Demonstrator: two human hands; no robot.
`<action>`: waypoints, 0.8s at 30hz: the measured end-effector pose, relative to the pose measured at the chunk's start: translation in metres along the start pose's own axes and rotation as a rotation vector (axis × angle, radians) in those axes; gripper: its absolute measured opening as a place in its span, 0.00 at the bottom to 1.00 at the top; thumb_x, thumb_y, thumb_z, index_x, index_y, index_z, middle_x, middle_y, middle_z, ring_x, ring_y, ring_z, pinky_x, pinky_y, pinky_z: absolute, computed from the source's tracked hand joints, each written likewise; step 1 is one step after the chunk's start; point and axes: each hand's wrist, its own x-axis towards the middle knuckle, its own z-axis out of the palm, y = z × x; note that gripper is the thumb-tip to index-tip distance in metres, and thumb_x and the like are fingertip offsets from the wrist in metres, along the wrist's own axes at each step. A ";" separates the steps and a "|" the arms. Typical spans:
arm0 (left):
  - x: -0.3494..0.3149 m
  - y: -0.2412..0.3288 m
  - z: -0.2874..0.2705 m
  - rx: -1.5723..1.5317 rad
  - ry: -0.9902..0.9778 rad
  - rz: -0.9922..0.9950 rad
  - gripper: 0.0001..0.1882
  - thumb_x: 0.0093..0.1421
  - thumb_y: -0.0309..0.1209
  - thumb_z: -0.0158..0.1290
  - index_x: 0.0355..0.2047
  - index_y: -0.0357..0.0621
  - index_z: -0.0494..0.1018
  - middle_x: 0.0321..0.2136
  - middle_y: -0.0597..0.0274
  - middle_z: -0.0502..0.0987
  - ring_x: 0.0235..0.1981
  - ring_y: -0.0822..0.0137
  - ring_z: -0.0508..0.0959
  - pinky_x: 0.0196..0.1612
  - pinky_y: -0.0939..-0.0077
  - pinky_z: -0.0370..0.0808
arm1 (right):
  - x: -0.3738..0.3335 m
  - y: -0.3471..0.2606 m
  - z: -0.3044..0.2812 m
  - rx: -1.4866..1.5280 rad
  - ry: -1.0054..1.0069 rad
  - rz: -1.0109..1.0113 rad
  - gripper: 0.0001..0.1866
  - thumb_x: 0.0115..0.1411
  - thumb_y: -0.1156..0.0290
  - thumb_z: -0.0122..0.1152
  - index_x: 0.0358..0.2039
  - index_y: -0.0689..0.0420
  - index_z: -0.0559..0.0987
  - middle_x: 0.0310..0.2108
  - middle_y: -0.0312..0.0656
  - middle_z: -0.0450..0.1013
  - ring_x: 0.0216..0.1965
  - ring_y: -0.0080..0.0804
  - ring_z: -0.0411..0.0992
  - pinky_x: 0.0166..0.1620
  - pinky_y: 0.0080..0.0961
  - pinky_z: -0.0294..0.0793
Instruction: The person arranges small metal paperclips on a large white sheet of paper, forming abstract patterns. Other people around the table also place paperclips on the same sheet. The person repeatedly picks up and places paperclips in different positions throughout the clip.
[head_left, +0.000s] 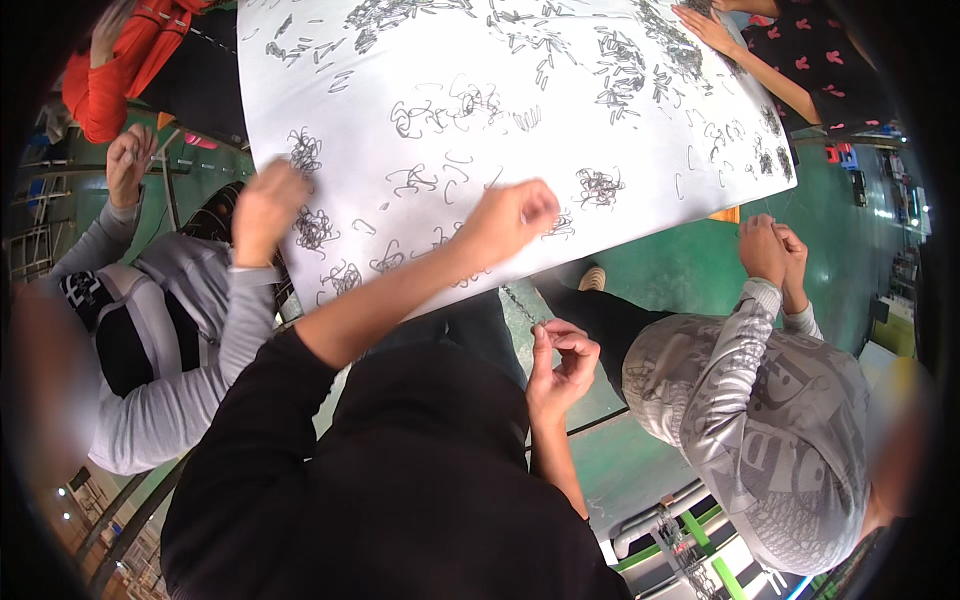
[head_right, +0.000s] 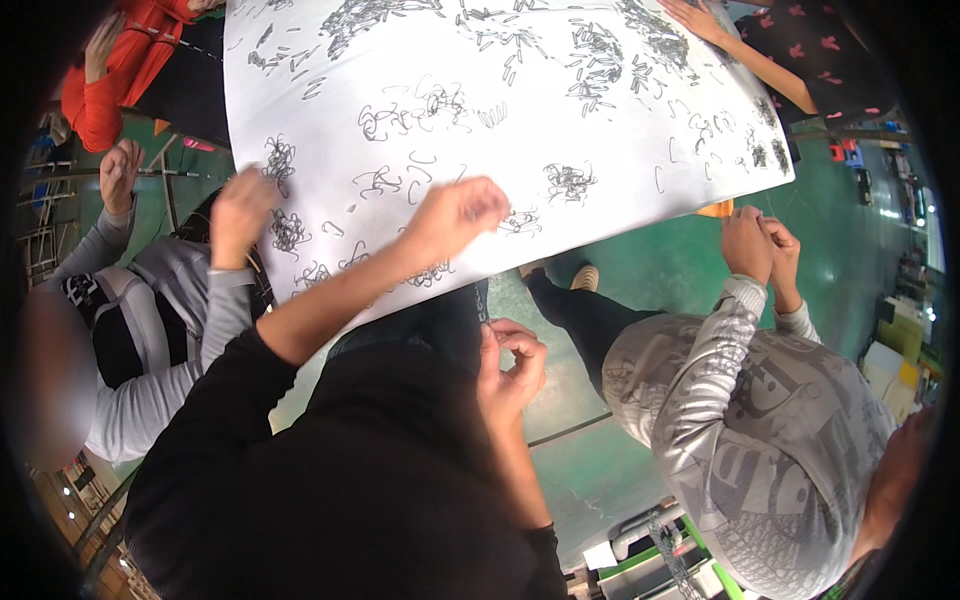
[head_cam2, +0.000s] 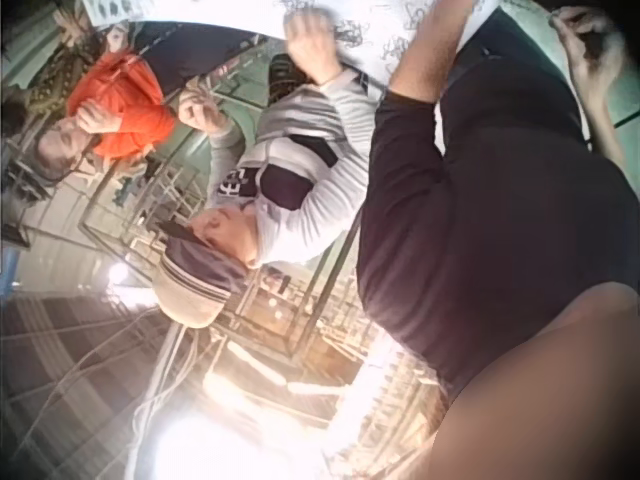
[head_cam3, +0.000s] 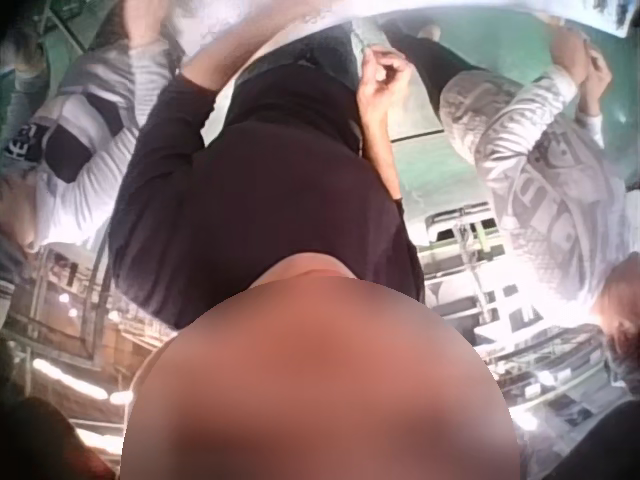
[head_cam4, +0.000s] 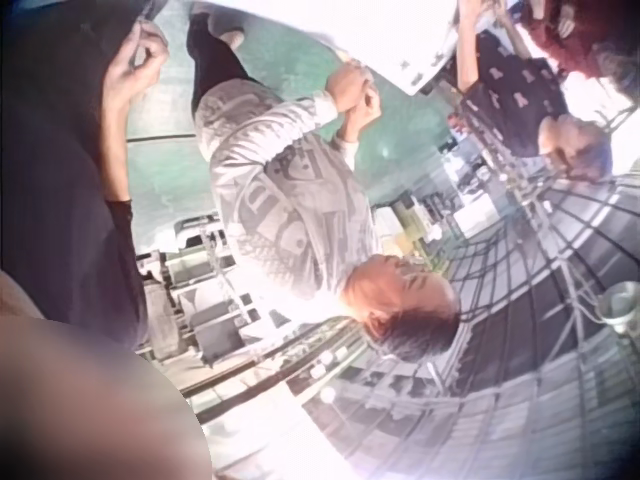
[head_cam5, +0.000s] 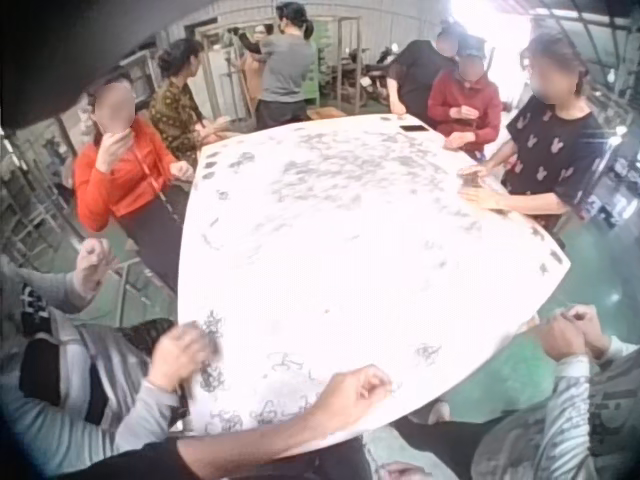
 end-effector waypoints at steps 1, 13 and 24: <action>-0.025 0.009 0.006 -0.101 -0.010 -0.041 0.07 0.59 0.27 0.56 0.37 0.40 0.74 0.28 0.66 0.80 0.31 0.78 0.78 0.34 0.80 0.74 | -0.001 0.000 0.001 0.011 0.002 -0.007 0.15 0.55 0.84 0.63 0.31 0.59 0.64 0.33 0.48 0.75 0.31 0.28 0.74 0.38 0.24 0.75; -0.123 0.042 0.004 -0.231 0.019 -0.056 0.06 0.58 0.24 0.56 0.36 0.37 0.78 0.30 0.65 0.81 0.31 0.80 0.77 0.35 0.84 0.74 | -0.020 -0.005 0.012 0.014 -0.022 -0.104 0.13 0.56 0.83 0.63 0.32 0.59 0.65 0.34 0.46 0.73 0.36 0.26 0.73 0.38 0.21 0.76; -0.141 0.037 0.001 -0.092 0.162 0.254 0.07 0.54 0.21 0.57 0.34 0.40 0.79 0.38 0.61 0.78 0.36 0.68 0.78 0.37 0.76 0.76 | -0.027 -0.002 0.018 -0.062 -0.017 -0.190 0.10 0.56 0.82 0.61 0.34 0.60 0.68 0.35 0.46 0.74 0.32 0.29 0.74 0.35 0.23 0.75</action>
